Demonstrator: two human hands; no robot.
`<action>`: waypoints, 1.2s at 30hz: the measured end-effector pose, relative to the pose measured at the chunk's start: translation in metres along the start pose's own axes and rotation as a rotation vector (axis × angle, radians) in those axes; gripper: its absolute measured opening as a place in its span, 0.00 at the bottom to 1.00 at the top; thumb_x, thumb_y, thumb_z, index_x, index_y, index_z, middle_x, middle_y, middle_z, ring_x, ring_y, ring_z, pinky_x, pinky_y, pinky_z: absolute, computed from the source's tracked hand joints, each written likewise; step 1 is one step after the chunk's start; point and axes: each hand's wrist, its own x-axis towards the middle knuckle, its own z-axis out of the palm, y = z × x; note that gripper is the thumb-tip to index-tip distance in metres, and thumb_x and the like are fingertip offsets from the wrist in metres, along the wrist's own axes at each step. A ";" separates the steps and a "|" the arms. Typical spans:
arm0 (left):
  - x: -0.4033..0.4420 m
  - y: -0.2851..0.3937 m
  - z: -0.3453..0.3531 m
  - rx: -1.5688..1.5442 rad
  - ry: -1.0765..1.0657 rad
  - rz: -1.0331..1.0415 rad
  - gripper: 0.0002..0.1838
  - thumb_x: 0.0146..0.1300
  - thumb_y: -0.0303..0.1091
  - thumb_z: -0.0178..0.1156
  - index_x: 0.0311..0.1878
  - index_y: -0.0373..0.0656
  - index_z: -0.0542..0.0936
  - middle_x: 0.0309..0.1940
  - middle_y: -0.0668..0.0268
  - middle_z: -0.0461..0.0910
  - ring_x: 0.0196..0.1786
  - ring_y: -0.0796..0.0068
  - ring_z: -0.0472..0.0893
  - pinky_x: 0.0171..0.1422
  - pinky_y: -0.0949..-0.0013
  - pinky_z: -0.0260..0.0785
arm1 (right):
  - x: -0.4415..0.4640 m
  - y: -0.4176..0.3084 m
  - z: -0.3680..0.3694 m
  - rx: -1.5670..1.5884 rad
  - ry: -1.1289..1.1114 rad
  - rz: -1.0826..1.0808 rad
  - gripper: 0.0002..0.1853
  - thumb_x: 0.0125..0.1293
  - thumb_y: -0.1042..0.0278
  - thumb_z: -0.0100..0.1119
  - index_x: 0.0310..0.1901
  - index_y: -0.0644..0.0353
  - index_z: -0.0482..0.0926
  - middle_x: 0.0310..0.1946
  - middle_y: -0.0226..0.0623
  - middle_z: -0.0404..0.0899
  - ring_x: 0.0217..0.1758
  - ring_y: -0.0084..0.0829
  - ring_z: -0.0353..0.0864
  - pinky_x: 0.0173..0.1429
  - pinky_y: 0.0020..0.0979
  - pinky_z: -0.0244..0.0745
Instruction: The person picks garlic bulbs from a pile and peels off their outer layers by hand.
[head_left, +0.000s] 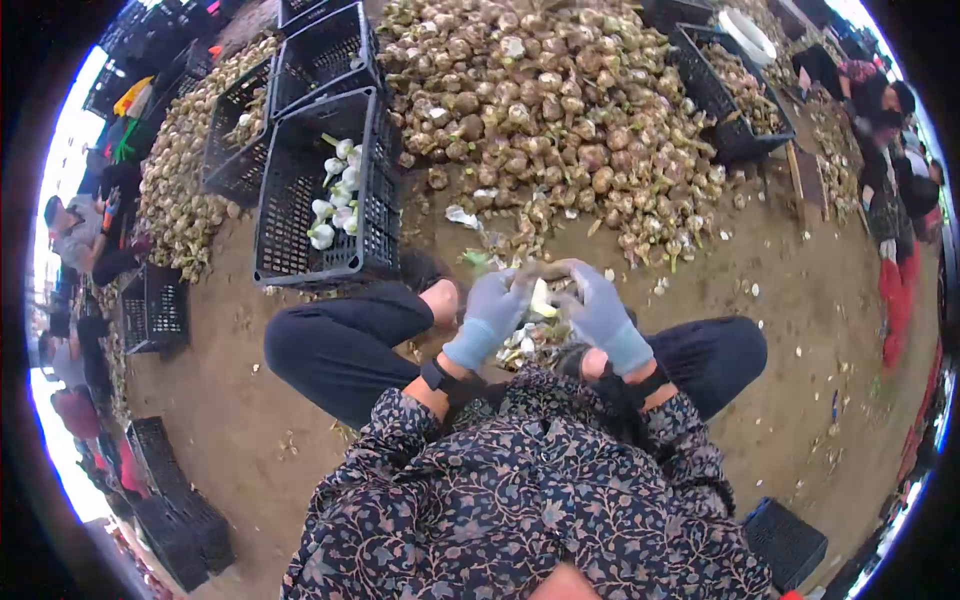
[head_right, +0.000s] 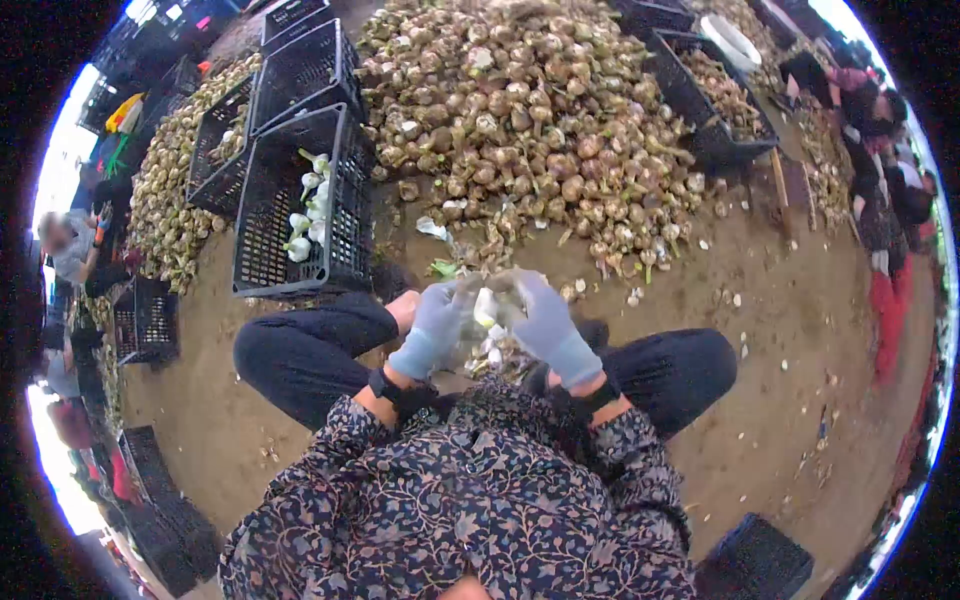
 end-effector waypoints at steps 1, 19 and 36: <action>0.003 0.010 -0.002 0.103 -0.013 0.015 0.26 0.68 0.53 0.50 0.33 0.37 0.81 0.25 0.47 0.78 0.32 0.46 0.79 0.34 0.56 0.68 | 0.000 0.008 -0.001 0.215 -0.119 0.045 0.26 0.57 0.73 0.64 0.59 0.63 0.72 0.51 0.37 0.77 0.54 0.26 0.74 0.58 0.30 0.69; -0.008 0.065 0.012 -0.230 0.032 -0.081 0.16 0.62 0.37 0.63 0.42 0.31 0.80 0.27 0.67 0.81 0.26 0.84 0.76 0.30 0.78 0.68 | -0.003 0.007 0.004 0.687 0.282 0.037 0.20 0.63 0.77 0.56 0.58 0.63 0.73 0.57 0.46 0.74 0.55 0.37 0.78 0.54 0.34 0.78; 0.000 0.022 -0.004 -0.321 -0.063 -0.188 0.10 0.68 0.30 0.53 0.46 0.35 0.78 0.34 0.65 0.80 0.36 0.76 0.78 0.40 0.71 0.72 | -0.001 0.014 0.033 -0.183 0.520 -0.316 0.16 0.56 0.67 0.63 0.48 0.53 0.83 0.51 0.43 0.79 0.56 0.45 0.78 0.61 0.41 0.70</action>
